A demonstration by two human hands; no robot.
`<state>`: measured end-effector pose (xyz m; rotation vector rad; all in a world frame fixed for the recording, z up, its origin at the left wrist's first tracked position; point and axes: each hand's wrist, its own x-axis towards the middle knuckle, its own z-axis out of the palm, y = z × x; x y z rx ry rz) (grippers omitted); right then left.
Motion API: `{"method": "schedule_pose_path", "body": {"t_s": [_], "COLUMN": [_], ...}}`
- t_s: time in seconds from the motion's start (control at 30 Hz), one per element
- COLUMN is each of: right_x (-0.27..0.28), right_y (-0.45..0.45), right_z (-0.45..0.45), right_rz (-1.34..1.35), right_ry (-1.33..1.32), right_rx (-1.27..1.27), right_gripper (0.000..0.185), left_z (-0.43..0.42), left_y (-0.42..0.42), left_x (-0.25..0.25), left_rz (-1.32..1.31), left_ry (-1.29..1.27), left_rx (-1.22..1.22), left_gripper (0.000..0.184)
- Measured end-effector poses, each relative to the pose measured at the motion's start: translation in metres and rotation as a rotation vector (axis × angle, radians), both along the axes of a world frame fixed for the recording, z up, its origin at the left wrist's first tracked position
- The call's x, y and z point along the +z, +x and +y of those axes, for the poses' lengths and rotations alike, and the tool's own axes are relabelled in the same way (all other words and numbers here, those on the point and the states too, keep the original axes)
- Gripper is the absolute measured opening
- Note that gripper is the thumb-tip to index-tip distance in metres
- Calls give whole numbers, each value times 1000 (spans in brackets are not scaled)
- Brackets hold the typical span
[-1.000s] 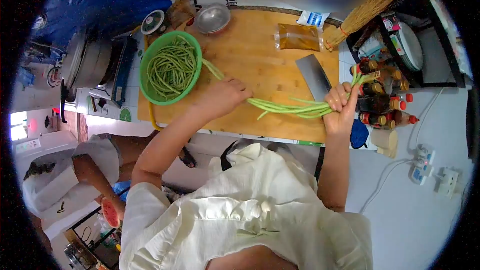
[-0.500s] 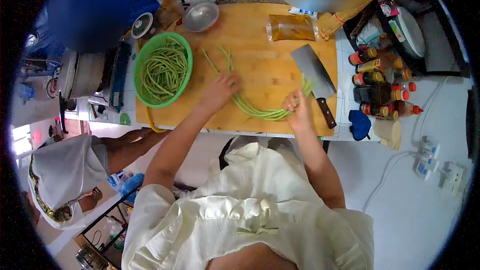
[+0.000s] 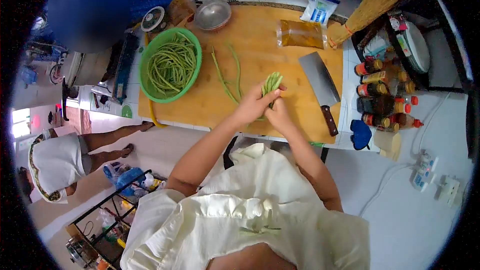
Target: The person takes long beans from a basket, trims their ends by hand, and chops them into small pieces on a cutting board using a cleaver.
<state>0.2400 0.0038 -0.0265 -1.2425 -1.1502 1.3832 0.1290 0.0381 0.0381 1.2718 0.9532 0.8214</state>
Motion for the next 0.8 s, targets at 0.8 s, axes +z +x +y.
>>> {"method": "schedule_pose_path", "body": {"t_s": [0.8], "right_x": [102], "right_y": [25], "right_z": [21], "right_rz": [-479], "right_ry": [389], "right_rx": [-212], "right_gripper": [15], "left_z": [-22], "left_y": [29], "left_x": [-8], "left_rz": [118], "left_ry": [91], "left_rx": [127], "left_gripper": [46]}}
